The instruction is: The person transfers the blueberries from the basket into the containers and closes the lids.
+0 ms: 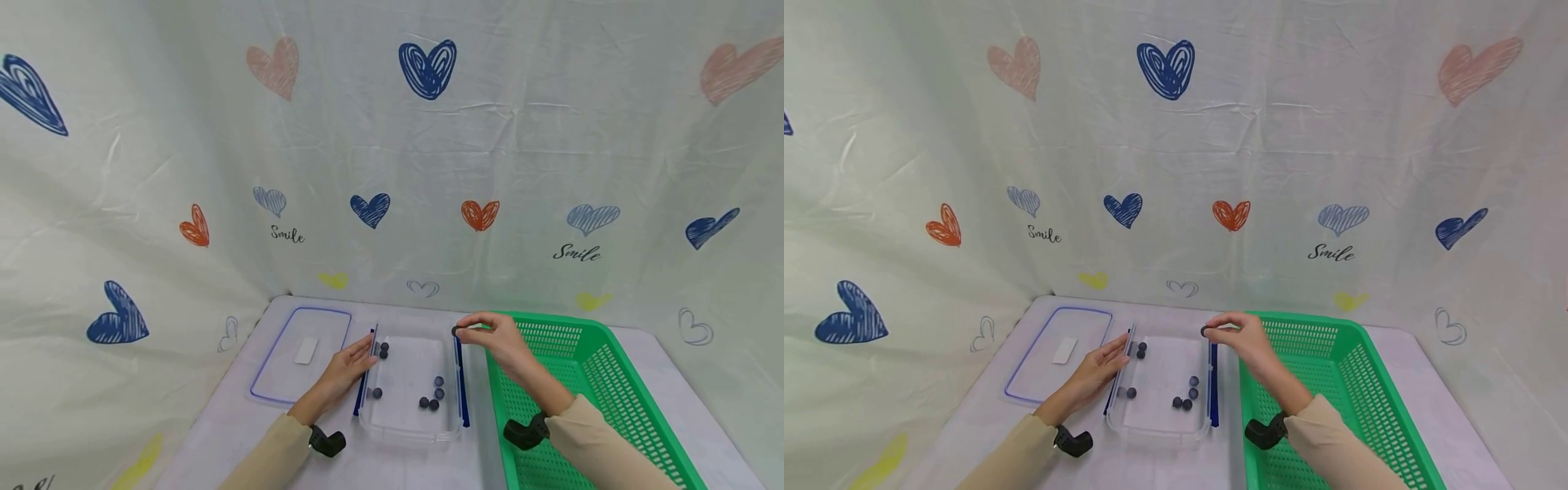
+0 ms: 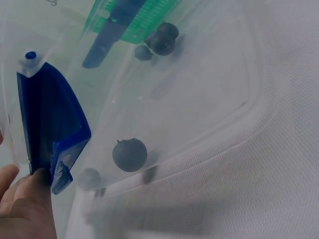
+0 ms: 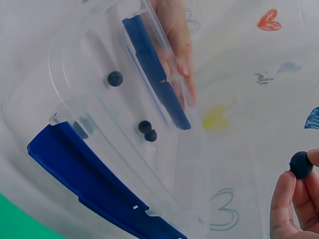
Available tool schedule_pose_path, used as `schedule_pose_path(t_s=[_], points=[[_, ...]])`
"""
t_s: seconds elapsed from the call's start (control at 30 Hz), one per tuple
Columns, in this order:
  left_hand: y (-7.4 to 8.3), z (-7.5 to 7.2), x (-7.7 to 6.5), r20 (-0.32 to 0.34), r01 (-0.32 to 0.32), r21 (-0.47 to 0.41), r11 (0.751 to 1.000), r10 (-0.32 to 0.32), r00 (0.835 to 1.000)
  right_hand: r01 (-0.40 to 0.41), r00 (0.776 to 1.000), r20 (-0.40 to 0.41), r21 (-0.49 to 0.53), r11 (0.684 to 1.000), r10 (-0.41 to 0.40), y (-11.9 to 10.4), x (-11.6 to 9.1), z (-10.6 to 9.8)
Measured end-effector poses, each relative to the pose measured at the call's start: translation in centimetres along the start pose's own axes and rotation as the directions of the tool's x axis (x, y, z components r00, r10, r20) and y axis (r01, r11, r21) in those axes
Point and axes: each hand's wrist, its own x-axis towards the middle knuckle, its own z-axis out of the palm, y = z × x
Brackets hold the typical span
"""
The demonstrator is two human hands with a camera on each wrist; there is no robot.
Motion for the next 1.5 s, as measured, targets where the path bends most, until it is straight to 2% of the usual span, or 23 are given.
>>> schedule_pose_path(t_s=[0.27, 0.53, 1.0, 1.33, 1.5], points=[[0.0, 0.0, 0.1, 0.000, 0.002, -0.018, 1.000, -0.002, 1.000, -0.014, 1.000, 0.015, 0.024, 1.000, 0.014, 0.3, 0.5, 1.3], [0.2, -0.1, 0.1, -0.012, -0.002, 0.015, 1.000, 0.002, 1.000, -0.022, 1.000, 0.021, 0.003, 1.000, 0.022, 1.1, 0.8, 2.4], [0.0, -0.2, 0.2, -0.008, 0.019, 0.010, 1.000, -0.019, 1.000, -0.052, 0.998, 0.031, -0.032, 0.998, 0.053, 2.2, 1.2, 3.7], [0.0, -0.2, 0.1, 0.001, 0.015, -0.003, 1.000, -0.015, 1.000, -0.062, 0.997, 0.042, -0.091, 0.994, 0.066, 0.3, -0.2, 4.4], [0.0, -0.2, 0.0, -0.003, 0.014, -0.002, 1.000, -0.014, 1.000, -0.065, 0.996, 0.049, -0.129, 0.989, 0.071, 0.0, -0.7, 4.8]])
